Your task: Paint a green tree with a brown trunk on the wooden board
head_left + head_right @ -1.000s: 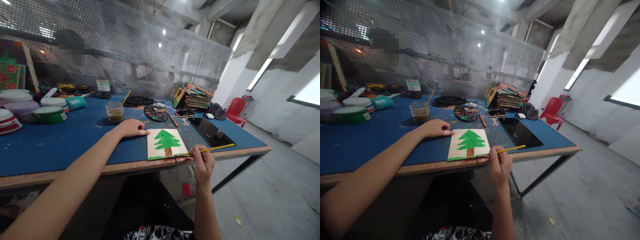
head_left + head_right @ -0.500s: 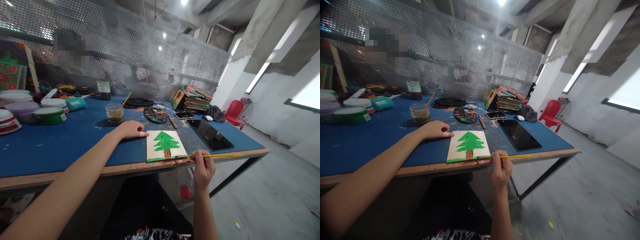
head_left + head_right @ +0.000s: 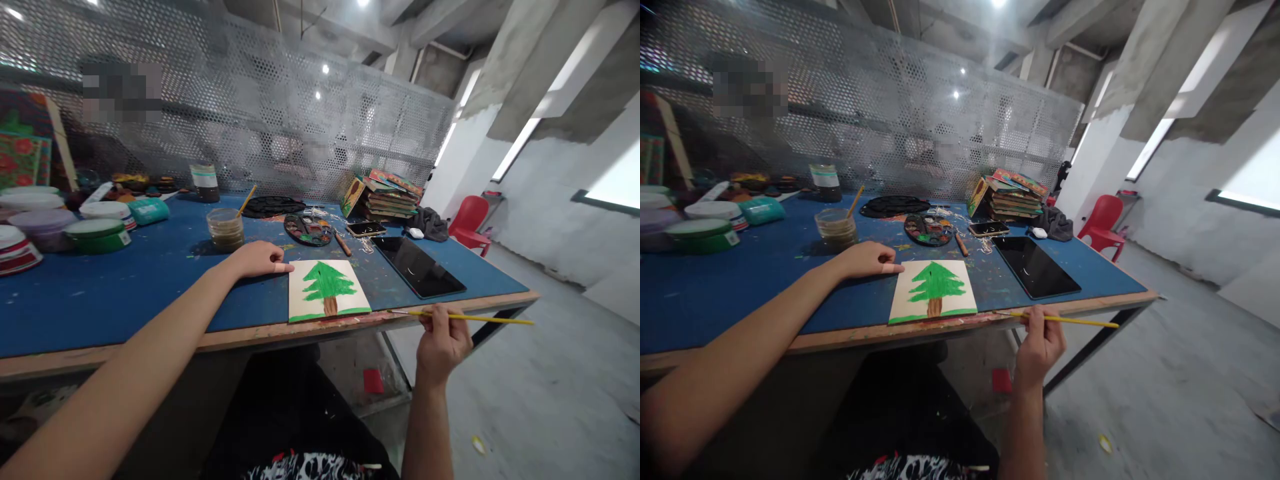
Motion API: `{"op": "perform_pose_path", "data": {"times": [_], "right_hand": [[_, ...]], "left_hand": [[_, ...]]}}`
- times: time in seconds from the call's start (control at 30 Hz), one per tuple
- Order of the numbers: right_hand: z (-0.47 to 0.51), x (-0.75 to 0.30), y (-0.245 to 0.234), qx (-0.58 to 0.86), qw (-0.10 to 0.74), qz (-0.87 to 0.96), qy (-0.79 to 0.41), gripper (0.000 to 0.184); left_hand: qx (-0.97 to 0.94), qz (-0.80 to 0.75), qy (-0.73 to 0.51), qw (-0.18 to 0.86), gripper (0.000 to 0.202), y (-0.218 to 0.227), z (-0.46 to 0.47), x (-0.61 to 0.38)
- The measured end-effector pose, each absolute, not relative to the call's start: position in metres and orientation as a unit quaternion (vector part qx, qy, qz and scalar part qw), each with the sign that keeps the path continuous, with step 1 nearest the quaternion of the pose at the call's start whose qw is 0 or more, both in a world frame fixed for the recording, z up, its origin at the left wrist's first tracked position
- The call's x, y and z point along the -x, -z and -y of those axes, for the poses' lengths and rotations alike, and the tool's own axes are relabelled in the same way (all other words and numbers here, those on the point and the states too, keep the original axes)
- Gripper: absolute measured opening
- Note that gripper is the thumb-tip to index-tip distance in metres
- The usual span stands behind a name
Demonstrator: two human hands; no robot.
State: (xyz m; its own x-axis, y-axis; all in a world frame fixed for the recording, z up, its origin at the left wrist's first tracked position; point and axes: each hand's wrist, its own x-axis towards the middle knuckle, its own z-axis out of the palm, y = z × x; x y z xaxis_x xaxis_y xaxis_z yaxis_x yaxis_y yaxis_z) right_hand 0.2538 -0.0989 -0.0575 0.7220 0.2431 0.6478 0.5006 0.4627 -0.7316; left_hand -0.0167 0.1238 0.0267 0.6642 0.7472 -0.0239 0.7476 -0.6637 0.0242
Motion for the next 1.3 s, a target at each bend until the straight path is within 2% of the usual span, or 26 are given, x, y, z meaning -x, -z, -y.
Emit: {"op": "perform_pose_path", "data": {"times": [0.37, 0.63, 0.97, 1.17, 1.3], "right_hand": [[0.080, -0.197, 0.051, 0.511, 0.708, 0.486, 0.037, 0.022], [0.098, -0.266, 0.063, 0.527, 0.766, 0.351, 0.110, 0.020], [0.082, -0.198, 0.060, 0.531, 0.710, 0.458, 0.059, 0.026], [0.096, -0.245, 0.062, 0.551, 0.753, 0.336, 0.127, 0.019], [0.098, -0.228, 0.056, 0.515, 0.764, 0.364, 0.136, 0.017]], "left_hand": [[-0.914, -0.404, 0.029, 0.003, 0.032, -0.026, -0.124, 0.017], [-0.915, -0.404, 0.011, 0.013, 0.032, -0.024, -0.125, 0.019], [-0.915, -0.402, 0.020, -0.002, 0.033, -0.023, -0.124, 0.019], [-0.913, -0.407, 0.012, 0.007, 0.033, -0.024, -0.122, 0.017], [-0.911, -0.411, 0.012, 0.010, 0.033, -0.024, -0.121, 0.018]]}}
